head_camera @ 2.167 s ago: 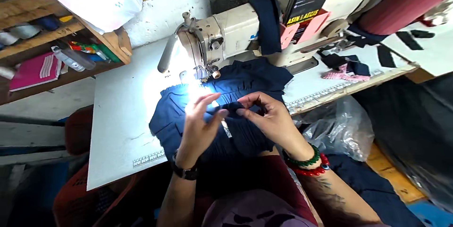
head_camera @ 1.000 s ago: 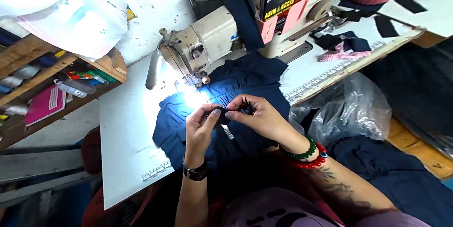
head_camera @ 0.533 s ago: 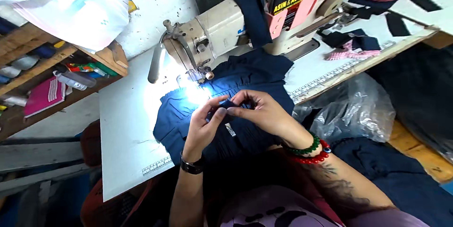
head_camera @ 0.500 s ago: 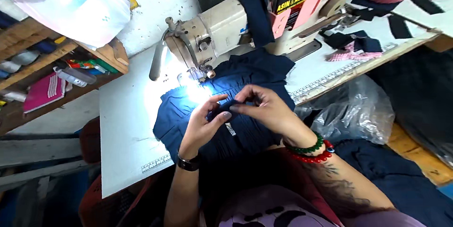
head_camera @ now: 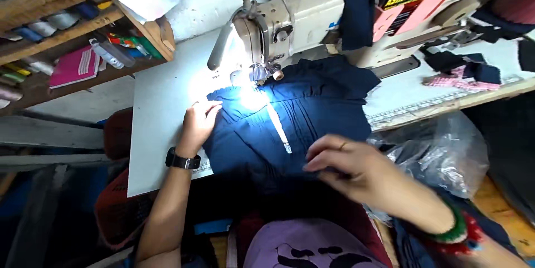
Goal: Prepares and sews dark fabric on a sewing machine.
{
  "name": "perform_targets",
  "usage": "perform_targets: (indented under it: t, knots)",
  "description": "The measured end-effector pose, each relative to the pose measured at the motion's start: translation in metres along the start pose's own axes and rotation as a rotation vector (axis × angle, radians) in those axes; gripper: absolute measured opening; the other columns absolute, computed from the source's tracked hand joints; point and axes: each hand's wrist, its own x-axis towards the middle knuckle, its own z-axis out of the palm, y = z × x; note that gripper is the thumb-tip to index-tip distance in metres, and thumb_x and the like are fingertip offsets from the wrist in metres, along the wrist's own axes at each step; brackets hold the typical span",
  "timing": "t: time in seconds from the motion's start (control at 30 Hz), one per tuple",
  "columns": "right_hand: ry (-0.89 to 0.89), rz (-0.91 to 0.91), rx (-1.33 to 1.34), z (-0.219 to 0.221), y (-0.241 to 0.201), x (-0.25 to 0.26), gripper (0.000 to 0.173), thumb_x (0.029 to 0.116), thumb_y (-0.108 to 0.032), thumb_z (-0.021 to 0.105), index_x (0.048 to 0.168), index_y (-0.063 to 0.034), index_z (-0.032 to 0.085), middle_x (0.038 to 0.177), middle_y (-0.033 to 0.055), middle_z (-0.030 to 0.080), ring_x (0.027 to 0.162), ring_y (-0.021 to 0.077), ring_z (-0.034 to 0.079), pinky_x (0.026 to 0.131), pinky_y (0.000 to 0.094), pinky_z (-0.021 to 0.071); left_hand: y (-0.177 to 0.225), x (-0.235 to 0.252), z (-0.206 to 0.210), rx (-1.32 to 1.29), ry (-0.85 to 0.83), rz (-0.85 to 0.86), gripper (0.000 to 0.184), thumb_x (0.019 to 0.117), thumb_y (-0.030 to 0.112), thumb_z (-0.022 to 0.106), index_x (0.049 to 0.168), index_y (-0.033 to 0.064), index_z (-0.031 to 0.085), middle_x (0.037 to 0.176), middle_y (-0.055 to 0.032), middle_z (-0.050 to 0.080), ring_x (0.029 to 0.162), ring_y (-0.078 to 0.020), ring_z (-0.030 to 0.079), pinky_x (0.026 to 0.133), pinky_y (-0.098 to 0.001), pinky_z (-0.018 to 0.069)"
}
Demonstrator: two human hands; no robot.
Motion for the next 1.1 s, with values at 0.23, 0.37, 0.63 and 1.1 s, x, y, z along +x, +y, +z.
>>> perform_targets:
  t: [0.23, 0.37, 0.63, 1.1]
  knots:
    - [-0.167, -0.025, -0.126, 0.042, -0.001, -0.032, 0.013, 0.0878, -0.019, 0.064, 0.096, -0.0218, 0.074, 0.102, -0.0004, 0.070, 0.089, 0.0144, 0.068, 0.070, 0.0322, 0.0586, 0.012, -0.009, 0.040, 0.045, -0.271, -0.116, 0.037, 0.0907, 0.042, 0.074, 0.102, 0.0071, 0.071, 0.104, -0.0124, 0.065, 0.104, -0.0320, 0.062, 0.085, -0.0572, 0.0489]
    - [-0.293, 0.100, 0.008, 0.038, 0.000, -0.024, 0.029, 0.0940, -0.047, 0.068, 0.101, -0.0197, 0.075, 0.102, 0.0005, 0.071, 0.085, 0.0161, 0.069, 0.067, 0.0408, 0.0592, 0.015, -0.009, 0.044, -0.137, -0.202, -0.129, 0.017, 0.0904, 0.023, 0.076, 0.090, 0.0077, 0.068, 0.096, -0.0068, 0.064, 0.092, -0.0203, 0.062, 0.083, -0.0450, 0.0500]
    - [0.242, 0.189, 0.080, 0.080, 0.019, 0.079, 0.042, 0.0946, -0.045, 0.071, 0.116, -0.0094, 0.065, 0.099, 0.0018, 0.072, 0.089, 0.0131, 0.070, 0.079, 0.0382, 0.0600, 0.061, -0.002, 0.010, -0.573, -0.148, -0.187, 0.020, 0.0890, 0.004, 0.075, 0.108, 0.0050, 0.070, 0.091, -0.0018, 0.073, 0.080, -0.0079, 0.070, 0.074, -0.0252, 0.0600]
    - [-0.080, 0.361, 0.269, 0.085, 0.017, 0.058, 0.036, 0.0947, -0.030, 0.073, 0.125, -0.0129, 0.063, 0.087, 0.0010, 0.067, 0.074, 0.0084, 0.062, 0.069, 0.0280, 0.0537, 0.022, -0.012, -0.010, -0.501, 0.070, -0.324, 0.026, 0.1009, 0.032, 0.065, 0.083, 0.0139, 0.062, 0.067, 0.0024, 0.060, 0.052, -0.0052, 0.053, 0.049, -0.0208, 0.0468]
